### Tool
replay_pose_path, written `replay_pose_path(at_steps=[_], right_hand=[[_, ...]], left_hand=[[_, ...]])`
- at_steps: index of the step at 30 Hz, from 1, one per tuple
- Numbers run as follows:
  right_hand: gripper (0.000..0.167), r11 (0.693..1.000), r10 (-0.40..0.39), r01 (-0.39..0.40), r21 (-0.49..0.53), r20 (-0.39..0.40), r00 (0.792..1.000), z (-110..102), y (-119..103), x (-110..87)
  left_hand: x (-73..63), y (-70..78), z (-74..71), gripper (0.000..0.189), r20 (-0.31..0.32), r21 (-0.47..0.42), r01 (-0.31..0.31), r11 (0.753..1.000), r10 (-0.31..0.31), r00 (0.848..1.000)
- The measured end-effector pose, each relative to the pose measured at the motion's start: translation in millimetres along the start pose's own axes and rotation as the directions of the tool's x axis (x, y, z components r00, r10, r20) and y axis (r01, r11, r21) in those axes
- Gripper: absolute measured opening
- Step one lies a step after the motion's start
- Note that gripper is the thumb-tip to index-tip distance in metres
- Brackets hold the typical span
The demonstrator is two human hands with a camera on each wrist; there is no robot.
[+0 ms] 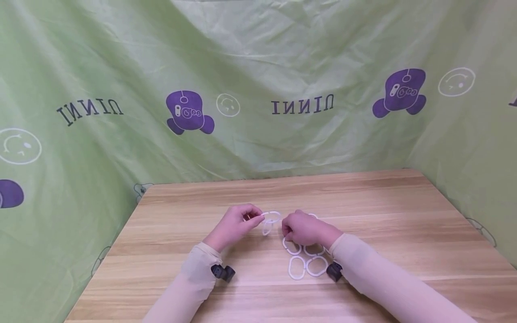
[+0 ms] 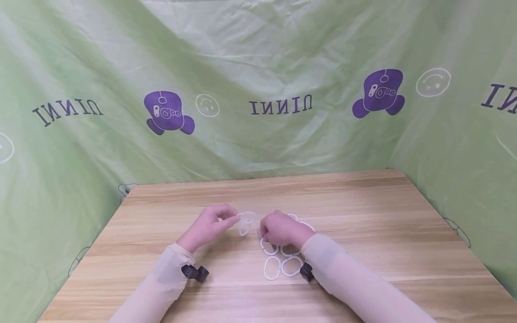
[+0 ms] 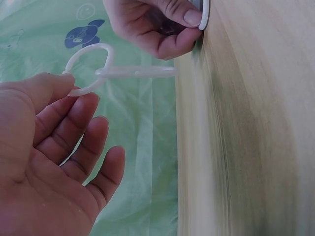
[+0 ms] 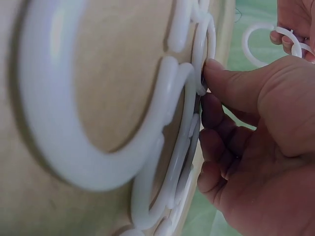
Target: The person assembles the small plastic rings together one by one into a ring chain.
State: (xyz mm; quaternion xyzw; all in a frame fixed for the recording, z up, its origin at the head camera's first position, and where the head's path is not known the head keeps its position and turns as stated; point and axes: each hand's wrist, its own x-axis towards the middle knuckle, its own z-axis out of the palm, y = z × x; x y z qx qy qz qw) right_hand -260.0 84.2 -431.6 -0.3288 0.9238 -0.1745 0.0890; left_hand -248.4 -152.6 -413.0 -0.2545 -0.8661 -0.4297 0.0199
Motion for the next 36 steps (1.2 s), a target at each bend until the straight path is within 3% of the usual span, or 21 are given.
replay_pose_path(at_steps=[3, 6, 15, 23, 36], right_hand=[[0.018, 1.0, 0.004, -0.005, 0.019, 0.004, 1.0, 0, 1, -0.9], [0.014, 0.995, 0.012, -0.011, 0.103, -0.008, 1.0, -3, 4, -3.0], [0.002, 0.951, 0.017, 0.031, 0.308, -0.153, 0.988, -23, 7, -16.2], [0.009, 0.943, 0.014, 0.066, 0.326, -0.236, 0.972, -35, -1, -20.8], [0.005, 0.918, 0.112, 0.024, 0.396, -0.317, 0.942, -37, -11, -19.3]], left_hand=[[-0.4, 0.7, -0.7, 0.01, -0.001, 0.005, -0.002, 1.0, 0.002, 1.0], [-0.6, 0.9, -1.0, 0.01, -0.001, 0.006, -0.001, 1.0, 0.001, 1.0], [0.9, 1.2, 1.2, 0.008, 0.009, -0.001, 0.002, 1.0, -0.002, 1.0], [0.2, 1.1, 4.7, 0.009, 0.031, -0.002, -0.009, 1.0, 0.009, 0.999], [-1.3, 4.3, 11.5, 0.008, 0.048, 0.012, -0.073, 0.997, 0.072, 0.996]])
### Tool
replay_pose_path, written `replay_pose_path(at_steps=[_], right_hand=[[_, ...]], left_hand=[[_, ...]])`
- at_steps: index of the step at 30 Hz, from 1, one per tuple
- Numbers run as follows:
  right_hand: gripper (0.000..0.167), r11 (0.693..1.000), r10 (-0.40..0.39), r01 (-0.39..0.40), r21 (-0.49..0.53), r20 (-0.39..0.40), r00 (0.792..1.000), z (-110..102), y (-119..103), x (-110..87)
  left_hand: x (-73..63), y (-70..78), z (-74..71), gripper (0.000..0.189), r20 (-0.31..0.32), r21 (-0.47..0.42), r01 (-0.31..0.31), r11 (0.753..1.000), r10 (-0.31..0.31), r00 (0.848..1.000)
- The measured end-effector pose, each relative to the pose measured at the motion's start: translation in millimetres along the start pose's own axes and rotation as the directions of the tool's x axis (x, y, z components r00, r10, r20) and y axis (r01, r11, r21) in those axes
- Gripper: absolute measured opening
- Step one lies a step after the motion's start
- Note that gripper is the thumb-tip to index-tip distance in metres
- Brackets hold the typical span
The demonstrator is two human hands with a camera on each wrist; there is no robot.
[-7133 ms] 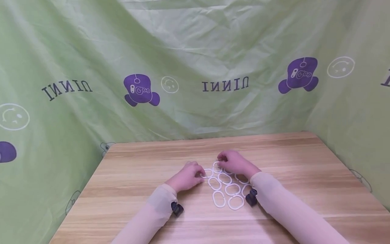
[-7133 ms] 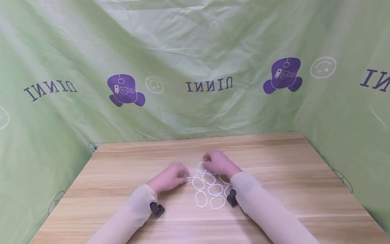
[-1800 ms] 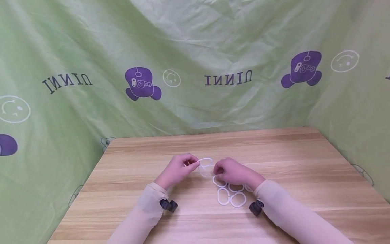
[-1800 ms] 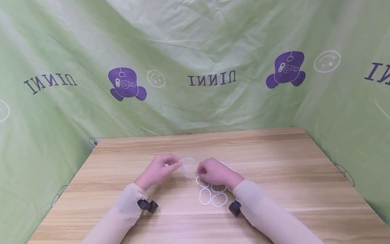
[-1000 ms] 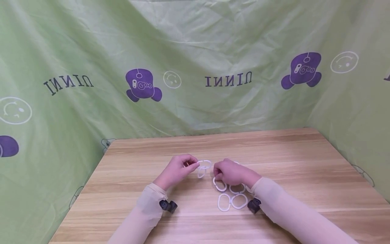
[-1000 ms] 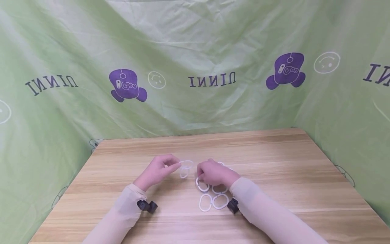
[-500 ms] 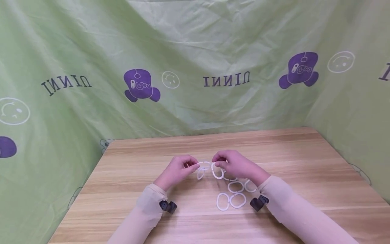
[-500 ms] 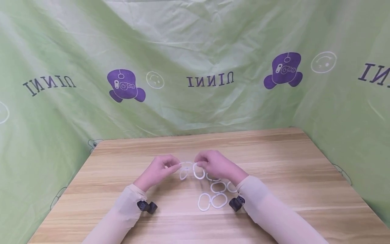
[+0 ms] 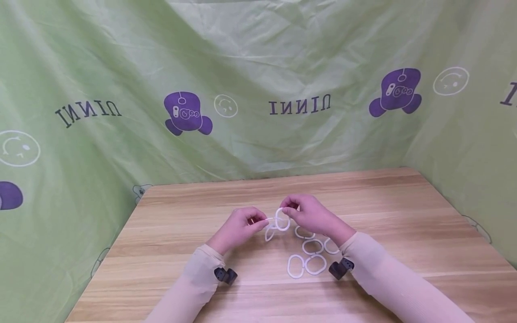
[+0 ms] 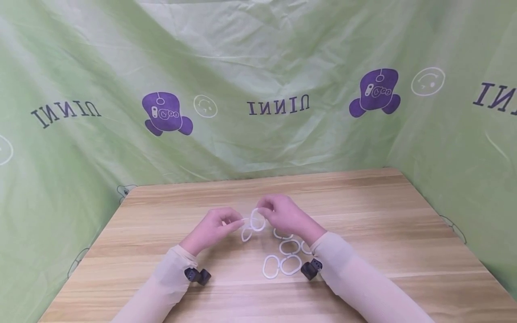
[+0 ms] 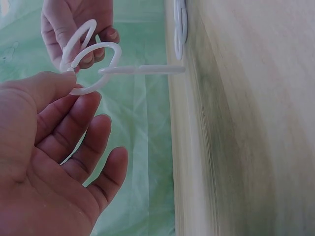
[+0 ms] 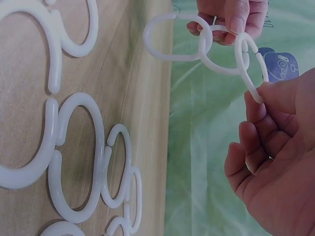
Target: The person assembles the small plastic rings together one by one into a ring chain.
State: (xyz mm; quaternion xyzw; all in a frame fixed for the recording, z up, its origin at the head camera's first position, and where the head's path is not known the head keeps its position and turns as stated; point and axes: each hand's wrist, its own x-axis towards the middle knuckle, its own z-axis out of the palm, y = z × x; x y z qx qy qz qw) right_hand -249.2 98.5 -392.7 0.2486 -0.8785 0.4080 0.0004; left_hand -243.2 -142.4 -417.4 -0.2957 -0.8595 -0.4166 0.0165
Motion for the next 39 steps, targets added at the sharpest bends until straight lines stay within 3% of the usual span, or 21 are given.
replay_pose_path(at_steps=[24, 31, 39], right_hand=[[0.007, 1.0, 0.002, -0.002, -0.016, 0.007, 1.0, 3.7, 1.4, -0.5], [0.007, 1.0, 0.009, -0.008, 0.018, -0.051, 0.999, 6.0, 1.3, -1.2], [0.008, 0.992, -0.003, 0.016, 0.123, -0.106, 0.994, 9.3, -6.1, -1.9]], left_hand=[[0.4, 7.2, 1.7, 0.006, 0.033, 0.013, -0.058, 0.998, 0.057, 0.998], [-0.4, 7.9, 1.7, 0.006, 0.066, -0.025, -0.006, 1.0, 0.008, 0.998], [-0.2, 7.1, 3.8, 0.01, 0.034, -0.019, -0.005, 1.0, 0.006, 0.999]])
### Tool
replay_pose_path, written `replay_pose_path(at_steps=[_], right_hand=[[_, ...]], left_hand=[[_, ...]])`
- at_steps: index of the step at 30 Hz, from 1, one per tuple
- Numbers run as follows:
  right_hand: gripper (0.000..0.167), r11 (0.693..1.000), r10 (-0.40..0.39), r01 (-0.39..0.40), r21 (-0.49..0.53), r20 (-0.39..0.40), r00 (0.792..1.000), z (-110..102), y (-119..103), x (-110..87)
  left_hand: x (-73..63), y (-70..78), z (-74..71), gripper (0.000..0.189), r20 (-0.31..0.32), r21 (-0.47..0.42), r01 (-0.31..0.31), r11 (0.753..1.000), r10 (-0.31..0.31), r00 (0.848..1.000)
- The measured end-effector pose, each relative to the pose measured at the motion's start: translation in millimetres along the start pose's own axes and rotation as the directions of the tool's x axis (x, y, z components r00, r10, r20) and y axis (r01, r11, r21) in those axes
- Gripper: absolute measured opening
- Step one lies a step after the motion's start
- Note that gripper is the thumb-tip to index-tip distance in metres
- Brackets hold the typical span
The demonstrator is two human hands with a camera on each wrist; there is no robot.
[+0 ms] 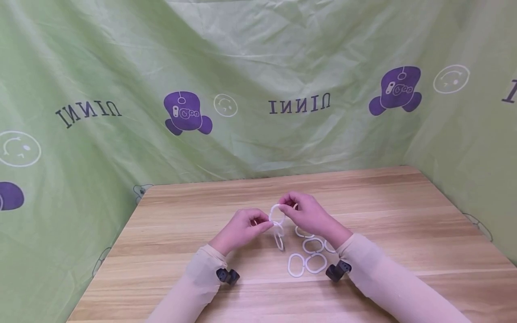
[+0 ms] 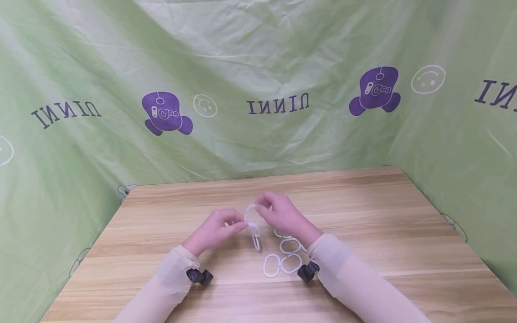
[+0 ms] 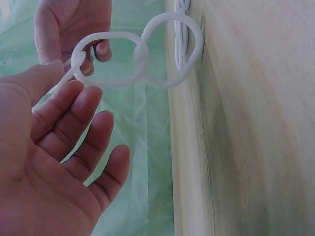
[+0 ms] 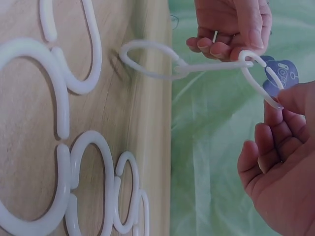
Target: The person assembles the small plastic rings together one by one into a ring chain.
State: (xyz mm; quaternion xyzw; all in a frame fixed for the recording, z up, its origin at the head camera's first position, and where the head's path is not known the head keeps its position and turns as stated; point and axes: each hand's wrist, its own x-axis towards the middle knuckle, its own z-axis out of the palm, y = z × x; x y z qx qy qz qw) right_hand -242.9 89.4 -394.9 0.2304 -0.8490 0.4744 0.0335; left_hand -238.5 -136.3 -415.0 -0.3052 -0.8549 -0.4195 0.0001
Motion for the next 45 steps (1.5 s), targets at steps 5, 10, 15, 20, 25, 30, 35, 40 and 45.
replay_pose_path(at_steps=[5, 10, 15, 20, 25, 30, 35, 40, 45], right_hand=[[0.009, 0.999, -0.002, 0.002, 0.037, -0.004, 1.0, 1, -4, 0.1], [0.005, 1.0, 0.001, -0.002, 0.028, 0.045, 0.999, -4, 3, 0.0], [0.005, 0.998, 0.005, 0.005, -0.068, 0.142, 0.99, -10, 24, -0.9], [0.011, 0.976, 0.069, -0.008, -0.215, 0.276, 0.959, -11, 50, -1.5], [0.014, 0.951, 0.093, 0.019, -0.309, 0.345, 0.934, -10, 59, -0.9], [0.015, 0.918, 0.137, 0.017, -0.397, 0.358, 0.924, -10, 56, 0.3], [0.018, 0.891, 0.139, 0.046, -0.452, 0.368, 0.919, -10, 52, -0.4], [0.012, 0.925, 0.126, 0.009, -0.38, 0.329, 0.936, -13, 50, -1.2], [0.006, 0.974, 0.046, 0.008, -0.228, 0.228, 0.973, -17, 38, 1.8]], left_hand=[[0.2, 0.7, -1.1, 0.009, -0.041, -0.009, -0.006, 1.0, 0.006, 0.999], [0.4, -0.4, -3.6, 0.008, -0.106, -0.009, 0.018, 1.0, -0.019, 0.994], [1.2, -3.6, -5.9, 0.009, -0.144, -0.026, 0.03, 0.999, -0.034, 0.989], [1.5, -4.7, -5.1, 0.009, -0.126, -0.028, 0.016, 0.999, -0.019, 0.992], [1.5, -1.7, -4.3, 0.008, -0.117, -0.016, 0.018, 1.0, -0.019, 0.993], [1.3, -0.2, -4.4, 0.009, -0.106, -0.018, 0.026, 1.0, -0.027, 0.994], [1.5, -2.0, -3.2, 0.009, -0.088, -0.015, 0.03, 0.999, -0.031, 0.996], [1.6, -7.3, -1.4, 0.008, -0.078, 0.0, 0.036, 0.999, -0.036, 0.996], [0.7, -10.2, -0.2, 0.007, -0.072, -0.002, 0.037, 0.999, -0.037, 0.997]])
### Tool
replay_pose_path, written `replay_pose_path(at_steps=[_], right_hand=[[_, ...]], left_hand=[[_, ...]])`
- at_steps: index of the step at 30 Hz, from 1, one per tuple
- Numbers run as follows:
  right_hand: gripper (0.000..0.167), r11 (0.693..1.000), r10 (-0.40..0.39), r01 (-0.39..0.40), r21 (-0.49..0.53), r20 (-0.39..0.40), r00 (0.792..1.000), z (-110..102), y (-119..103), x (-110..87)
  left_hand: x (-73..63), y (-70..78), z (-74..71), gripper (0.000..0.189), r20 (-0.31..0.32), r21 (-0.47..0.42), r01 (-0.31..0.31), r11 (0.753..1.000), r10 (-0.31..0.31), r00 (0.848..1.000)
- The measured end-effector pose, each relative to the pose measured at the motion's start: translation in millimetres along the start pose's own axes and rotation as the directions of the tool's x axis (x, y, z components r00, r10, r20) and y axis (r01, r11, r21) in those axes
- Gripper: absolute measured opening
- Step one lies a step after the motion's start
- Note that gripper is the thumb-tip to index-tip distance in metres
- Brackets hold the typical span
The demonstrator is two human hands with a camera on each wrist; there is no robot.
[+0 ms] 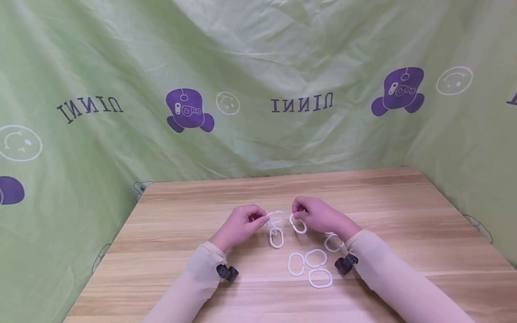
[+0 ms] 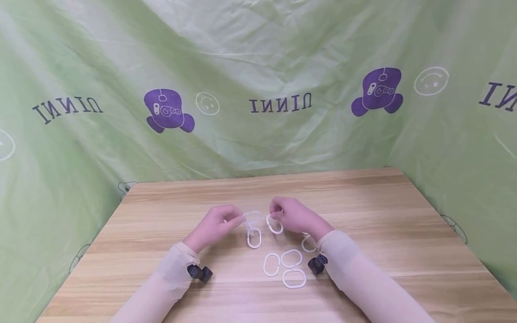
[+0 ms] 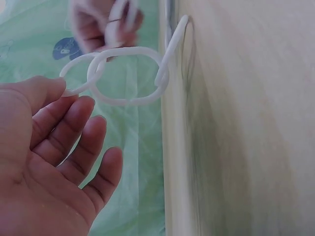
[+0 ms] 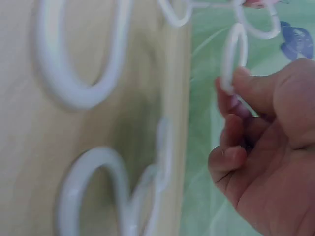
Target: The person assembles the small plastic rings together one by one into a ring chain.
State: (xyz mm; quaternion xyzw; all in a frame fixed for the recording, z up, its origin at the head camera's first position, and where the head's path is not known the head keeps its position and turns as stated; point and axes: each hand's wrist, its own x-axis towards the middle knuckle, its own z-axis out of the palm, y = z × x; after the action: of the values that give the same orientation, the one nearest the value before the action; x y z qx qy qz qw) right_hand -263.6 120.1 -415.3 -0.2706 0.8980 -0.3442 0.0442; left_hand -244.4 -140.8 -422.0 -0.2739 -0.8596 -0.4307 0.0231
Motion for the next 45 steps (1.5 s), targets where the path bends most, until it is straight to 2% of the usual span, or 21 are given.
replay_pose_path(at_steps=[2, 5, 10, 19, 24, 32, 40, 45], right_hand=[[0.002, 0.999, -0.022, 0.024, 0.032, -0.039, 0.999, -2, -6, 1.1], [0.005, 0.997, -0.045, 0.049, 0.053, -0.079, 0.996, -2, -15, 2.7], [0.006, 0.996, -0.082, 0.086, 0.033, -0.116, 0.99, 2, -21, 4.0], [0.009, 0.999, -0.003, 0.009, 0.048, -0.112, 0.994, 6, -23, 2.3], [0.008, 0.998, 0.016, -0.009, 0.055, -0.117, 0.993, 6, -25, 1.2], [0.009, 0.993, 0.047, -0.027, 0.114, -0.178, 0.983, 6, -32, -0.1], [0.007, 0.978, 0.004, 0.04, 0.205, -0.208, 0.978, 8, -41, -3.1], [0.007, 0.974, 0.003, 0.044, 0.221, -0.208, 0.978, 10, -40, -4.4]], left_hand=[[-0.4, 0.2, 0.9, 0.008, 0.009, -0.007, 0.003, 1.0, -0.003, 1.0], [-0.8, 1.2, 3.2, 0.008, 0.029, -0.011, 0.001, 1.0, 0.0, 1.0], [-0.8, 3.3, 7.6, 0.009, 0.056, 0.005, -0.016, 1.0, 0.016, 0.998], [-1.4, 7.9, 9.8, 0.012, 0.085, 0.021, -0.04, 0.999, 0.038, 0.996], [-1.7, 10.1, 10.4, 0.01, 0.1, 0.007, -0.045, 0.999, 0.044, 0.994], [-2.4, 6.7, 11.5, 0.01, 0.086, -0.002, -0.011, 1.0, 0.011, 0.996], [-1.4, 5.3, 11.9, 0.014, 0.077, -0.011, -0.029, 1.0, 0.03, 0.997], [-0.8, 4.4, 9.3, 0.015, 0.051, -0.035, -0.005, 0.999, 0.007, 0.999]])
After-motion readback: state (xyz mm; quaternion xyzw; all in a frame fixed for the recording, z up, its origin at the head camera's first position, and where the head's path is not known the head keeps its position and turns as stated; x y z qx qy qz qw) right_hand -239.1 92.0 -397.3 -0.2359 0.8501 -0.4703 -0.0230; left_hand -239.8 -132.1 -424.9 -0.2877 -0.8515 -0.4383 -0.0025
